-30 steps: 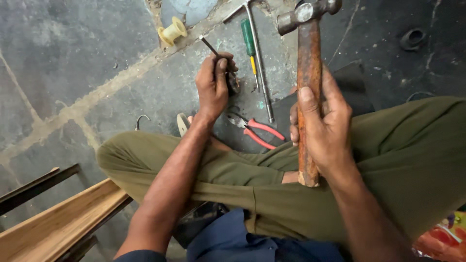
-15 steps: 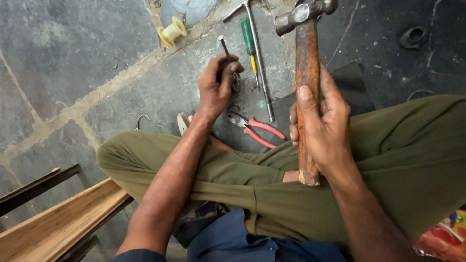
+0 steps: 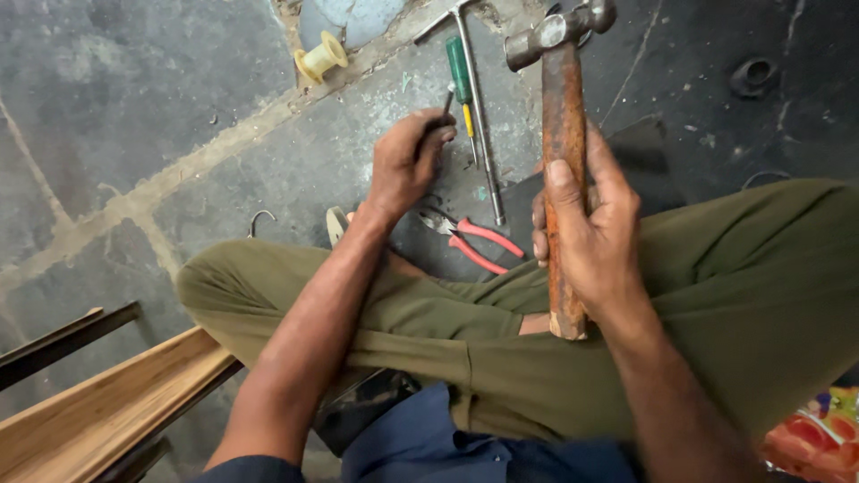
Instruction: The person sits on the floor and uses a hammer to repeatedly strike a small metal object held in the left hand. The person adjusts the object's position and continues hammering throughout the clip.
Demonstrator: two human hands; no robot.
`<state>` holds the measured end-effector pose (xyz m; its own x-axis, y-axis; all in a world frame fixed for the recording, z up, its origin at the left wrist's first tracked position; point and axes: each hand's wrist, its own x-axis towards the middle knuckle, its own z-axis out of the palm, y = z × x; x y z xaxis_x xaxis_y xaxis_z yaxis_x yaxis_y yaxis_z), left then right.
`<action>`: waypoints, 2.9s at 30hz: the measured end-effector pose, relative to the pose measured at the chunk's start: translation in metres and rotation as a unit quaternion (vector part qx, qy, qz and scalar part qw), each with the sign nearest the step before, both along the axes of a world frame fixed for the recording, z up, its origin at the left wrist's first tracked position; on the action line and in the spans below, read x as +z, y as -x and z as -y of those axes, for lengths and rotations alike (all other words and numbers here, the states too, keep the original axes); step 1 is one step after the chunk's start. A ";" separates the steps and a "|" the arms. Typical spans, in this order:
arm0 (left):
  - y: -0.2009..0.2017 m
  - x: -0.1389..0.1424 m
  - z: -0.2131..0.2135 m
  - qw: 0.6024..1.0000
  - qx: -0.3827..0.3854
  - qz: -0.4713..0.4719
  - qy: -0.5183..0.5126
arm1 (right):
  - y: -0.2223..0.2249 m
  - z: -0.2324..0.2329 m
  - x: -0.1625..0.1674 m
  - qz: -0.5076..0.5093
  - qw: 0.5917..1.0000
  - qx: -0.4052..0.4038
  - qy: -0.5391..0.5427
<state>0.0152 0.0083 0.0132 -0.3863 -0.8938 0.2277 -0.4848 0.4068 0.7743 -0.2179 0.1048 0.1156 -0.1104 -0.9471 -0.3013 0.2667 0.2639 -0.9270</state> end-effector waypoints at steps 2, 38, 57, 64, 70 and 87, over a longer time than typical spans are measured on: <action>-0.002 0.000 0.005 0.998 -0.027 0.035 0.050 | -0.001 0.000 -0.001 0.005 1.000 -0.007 0.006; -0.003 -0.011 0.001 0.999 0.035 -0.009 -0.008 | -0.008 -0.007 0.010 -0.270 0.960 0.050 0.049; -0.005 -0.004 0.001 0.993 -0.024 0.051 0.103 | -0.023 -0.020 0.025 -0.394 0.905 0.069 0.142; -0.004 -0.002 0.001 0.992 -0.020 0.057 0.107 | -0.019 -0.019 0.020 -0.421 0.890 0.086 0.150; -0.004 -0.004 0.001 0.992 -0.009 0.045 0.117 | -0.021 -0.019 0.023 -0.409 0.900 0.070 0.131; -0.003 -0.014 0.002 0.985 0.087 -0.130 -0.075 | -0.005 -0.011 0.014 -0.392 0.913 0.060 0.091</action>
<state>0.0177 0.0060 -0.0004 -0.1710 -0.9724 0.1586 -0.3144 0.2064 0.9266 -0.2133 0.1159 0.1297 -0.1169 -0.9931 -0.0104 -0.5195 0.0701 -0.8516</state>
